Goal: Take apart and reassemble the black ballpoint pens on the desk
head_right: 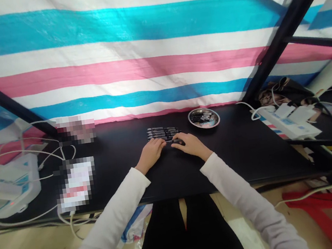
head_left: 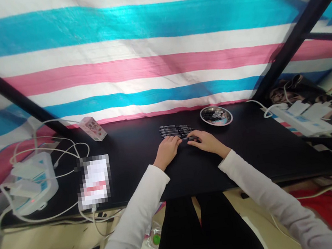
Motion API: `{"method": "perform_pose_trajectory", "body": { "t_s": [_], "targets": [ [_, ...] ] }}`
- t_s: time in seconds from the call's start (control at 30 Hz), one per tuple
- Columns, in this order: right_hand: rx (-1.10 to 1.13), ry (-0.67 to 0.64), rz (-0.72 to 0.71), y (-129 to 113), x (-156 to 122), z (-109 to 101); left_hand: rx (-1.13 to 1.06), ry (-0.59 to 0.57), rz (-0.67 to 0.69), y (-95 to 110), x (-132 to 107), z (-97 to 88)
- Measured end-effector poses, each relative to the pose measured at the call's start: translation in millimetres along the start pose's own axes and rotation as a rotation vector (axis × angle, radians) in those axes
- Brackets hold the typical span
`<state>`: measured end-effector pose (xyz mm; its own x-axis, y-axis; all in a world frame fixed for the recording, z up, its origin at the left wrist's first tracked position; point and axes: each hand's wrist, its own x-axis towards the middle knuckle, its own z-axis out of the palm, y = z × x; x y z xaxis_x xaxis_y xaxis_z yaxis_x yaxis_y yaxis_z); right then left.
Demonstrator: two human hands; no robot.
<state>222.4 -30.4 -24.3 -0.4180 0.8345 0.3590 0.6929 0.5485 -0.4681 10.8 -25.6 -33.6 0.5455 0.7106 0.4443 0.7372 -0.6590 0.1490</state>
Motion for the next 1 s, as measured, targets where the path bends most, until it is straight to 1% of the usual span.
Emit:
{"method": "perform_pose_trajectory", "body": {
  "t_s": [0.1,0.2,0.27,0.33,0.4,0.57,0.7,0.77,0.9,1.0],
  "targets": [
    [-0.027,-0.027,0.026,1,0,2,0.033,0.025,-0.002,0,0,0.9],
    [0.014,-0.041,0.027,3,1,3,0.056,0.032,-0.007,1,1,1.4],
    [0.072,-0.006,0.021,3,1,1,0.065,0.031,-0.015,1,1,1.4],
    [0.116,0.056,0.008,2,2,-1,0.066,0.024,-0.022,1,1,1.1],
    [0.120,0.106,-0.011,1,2,-2,0.055,0.020,-0.024,0,1,0.9],
    [0.087,0.148,-0.057,3,0,-5,0.029,0.023,-0.024,-1,1,0.6],
    [0.076,0.186,-0.027,6,-2,-10,0.032,0.035,-0.023,-2,1,0.8],
    [0.044,0.159,-0.021,7,-2,-11,0.035,0.045,-0.021,-2,1,1.0],
    [-0.051,0.052,-0.033,9,-1,-8,0.031,0.063,-0.026,-2,0,2.2],
    [-0.061,0.000,-0.019,11,0,-4,0.038,0.065,-0.025,-3,-1,3.2]
  ]
}}
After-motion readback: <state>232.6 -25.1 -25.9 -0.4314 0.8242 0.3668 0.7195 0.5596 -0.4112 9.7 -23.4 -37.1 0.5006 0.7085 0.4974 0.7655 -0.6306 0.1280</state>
